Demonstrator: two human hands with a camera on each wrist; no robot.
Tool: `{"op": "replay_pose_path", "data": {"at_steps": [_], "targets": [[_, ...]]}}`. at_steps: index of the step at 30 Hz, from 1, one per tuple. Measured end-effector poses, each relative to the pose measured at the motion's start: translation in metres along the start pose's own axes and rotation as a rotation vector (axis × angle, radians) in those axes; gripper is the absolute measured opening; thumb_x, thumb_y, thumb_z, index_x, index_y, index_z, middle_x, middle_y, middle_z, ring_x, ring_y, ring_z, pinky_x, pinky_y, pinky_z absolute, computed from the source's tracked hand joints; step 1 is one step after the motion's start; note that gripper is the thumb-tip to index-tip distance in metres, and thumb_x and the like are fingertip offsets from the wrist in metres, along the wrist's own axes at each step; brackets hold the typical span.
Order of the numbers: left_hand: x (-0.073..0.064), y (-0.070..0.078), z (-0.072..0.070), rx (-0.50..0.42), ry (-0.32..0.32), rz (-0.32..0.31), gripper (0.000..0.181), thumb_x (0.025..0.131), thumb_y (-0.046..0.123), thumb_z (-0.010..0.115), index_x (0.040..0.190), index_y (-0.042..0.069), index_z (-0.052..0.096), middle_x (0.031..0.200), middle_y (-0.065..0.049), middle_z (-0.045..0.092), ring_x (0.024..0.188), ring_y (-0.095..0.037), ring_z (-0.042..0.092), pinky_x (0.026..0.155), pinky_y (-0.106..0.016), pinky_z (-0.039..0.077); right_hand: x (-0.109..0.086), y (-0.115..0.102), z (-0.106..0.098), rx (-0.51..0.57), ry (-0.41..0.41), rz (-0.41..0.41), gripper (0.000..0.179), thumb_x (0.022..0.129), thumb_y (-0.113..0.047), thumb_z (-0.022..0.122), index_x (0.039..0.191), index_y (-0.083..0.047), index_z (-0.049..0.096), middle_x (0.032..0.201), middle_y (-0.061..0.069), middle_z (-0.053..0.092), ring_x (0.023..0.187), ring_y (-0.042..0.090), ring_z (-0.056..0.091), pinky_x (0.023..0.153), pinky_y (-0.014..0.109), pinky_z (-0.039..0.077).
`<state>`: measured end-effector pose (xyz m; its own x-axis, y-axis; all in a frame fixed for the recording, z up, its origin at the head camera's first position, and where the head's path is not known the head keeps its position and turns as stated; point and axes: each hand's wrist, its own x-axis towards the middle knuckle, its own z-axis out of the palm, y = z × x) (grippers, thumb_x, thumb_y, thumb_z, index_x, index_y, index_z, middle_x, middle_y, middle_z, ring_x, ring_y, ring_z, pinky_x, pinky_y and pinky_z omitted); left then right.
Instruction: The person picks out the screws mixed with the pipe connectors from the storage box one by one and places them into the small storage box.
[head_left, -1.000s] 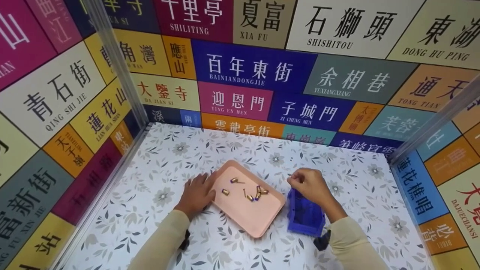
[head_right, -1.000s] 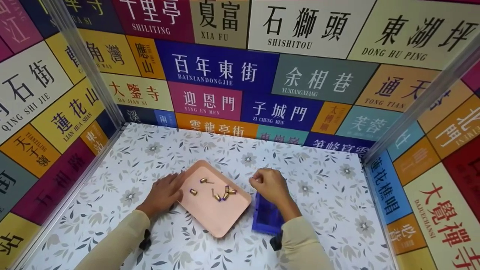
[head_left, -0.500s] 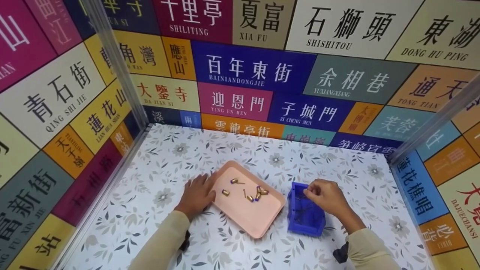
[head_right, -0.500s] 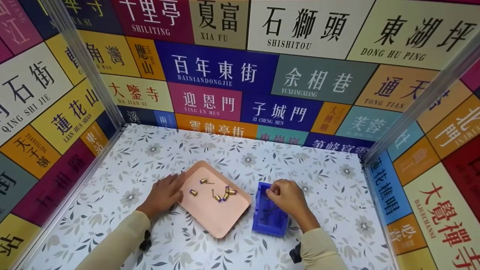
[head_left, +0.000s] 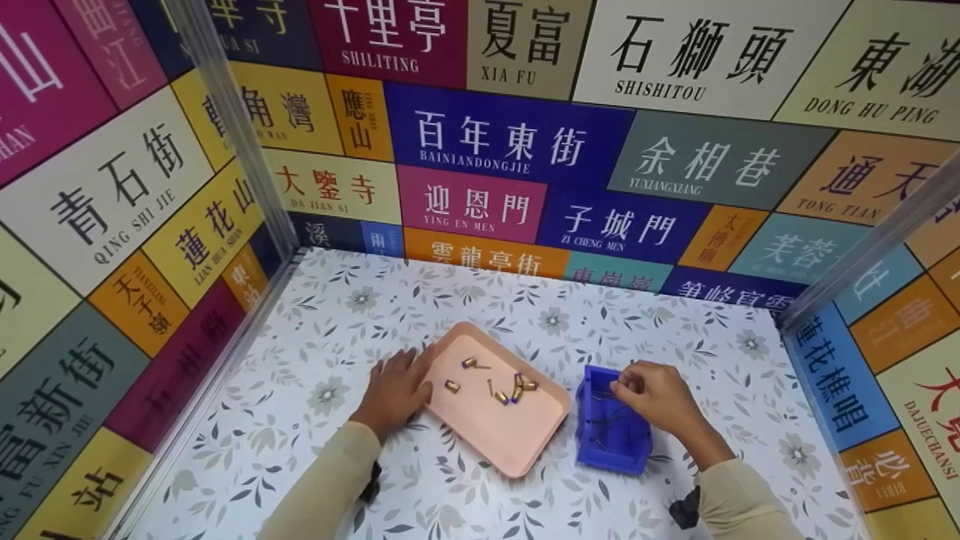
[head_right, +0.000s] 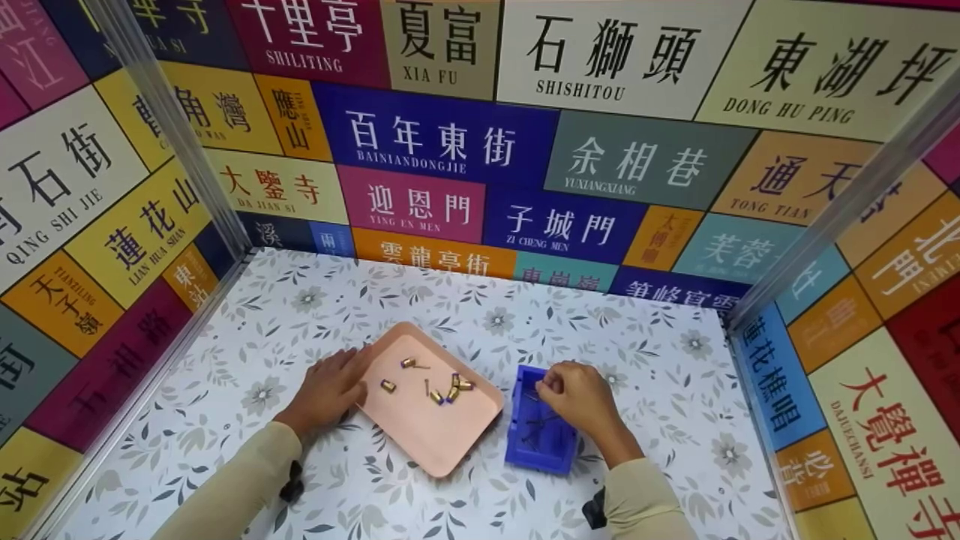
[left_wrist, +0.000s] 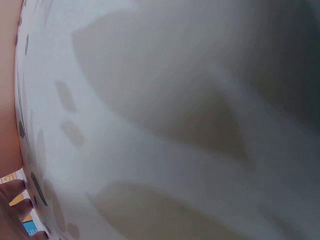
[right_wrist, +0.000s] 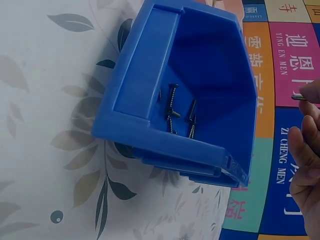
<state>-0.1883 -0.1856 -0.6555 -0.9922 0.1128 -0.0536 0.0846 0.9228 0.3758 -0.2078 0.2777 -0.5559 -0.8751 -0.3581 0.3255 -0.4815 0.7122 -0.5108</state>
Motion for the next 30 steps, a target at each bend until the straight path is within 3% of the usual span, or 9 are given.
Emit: {"op": "replay_pose_path", "data": {"at_steps": [13,20,30], "targets": [[-0.0018,0.0013,-0.0036,-0.018,0.005,0.018,0.066,0.105,0.045,0.041,0.165,0.036,0.014,0.168,-0.007,0.031,0.155,-0.033,0.027,0.125,-0.062,0.016,-0.0025,0.0063,0.0001,-0.001,-0.008,0.022,0.023,0.082,-0.015,0.084,0.071,-0.022,0.065,0.063,-0.013,0.053,0.058,0.002,0.046,0.055,0.023,0.040],[-0.0006,-0.0022,0.0000,0.040,0.045,0.064,0.066,0.105,0.045,0.040,0.165,0.032,0.017,0.163,-0.010,0.039,0.152,-0.034,0.034,0.121,-0.064,0.024,-0.0053,0.0094,0.0001,-0.013,-0.020,0.005,0.021,0.082,-0.016,0.084,0.072,-0.023,0.067,0.064,-0.014,0.054,0.058,0.000,0.046,0.054,0.022,0.041],[0.0004,-0.0014,-0.0003,0.030,-0.003,0.019,0.068,0.104,0.048,0.039,0.165,0.036,0.012,0.168,-0.007,0.032,0.155,-0.032,0.027,0.124,-0.061,0.019,-0.0032,0.0074,0.0051,0.007,0.010,-0.004,0.022,0.080,-0.013,0.085,0.071,-0.020,0.067,0.064,-0.014,0.054,0.058,0.001,0.047,0.054,0.022,0.042]]}}
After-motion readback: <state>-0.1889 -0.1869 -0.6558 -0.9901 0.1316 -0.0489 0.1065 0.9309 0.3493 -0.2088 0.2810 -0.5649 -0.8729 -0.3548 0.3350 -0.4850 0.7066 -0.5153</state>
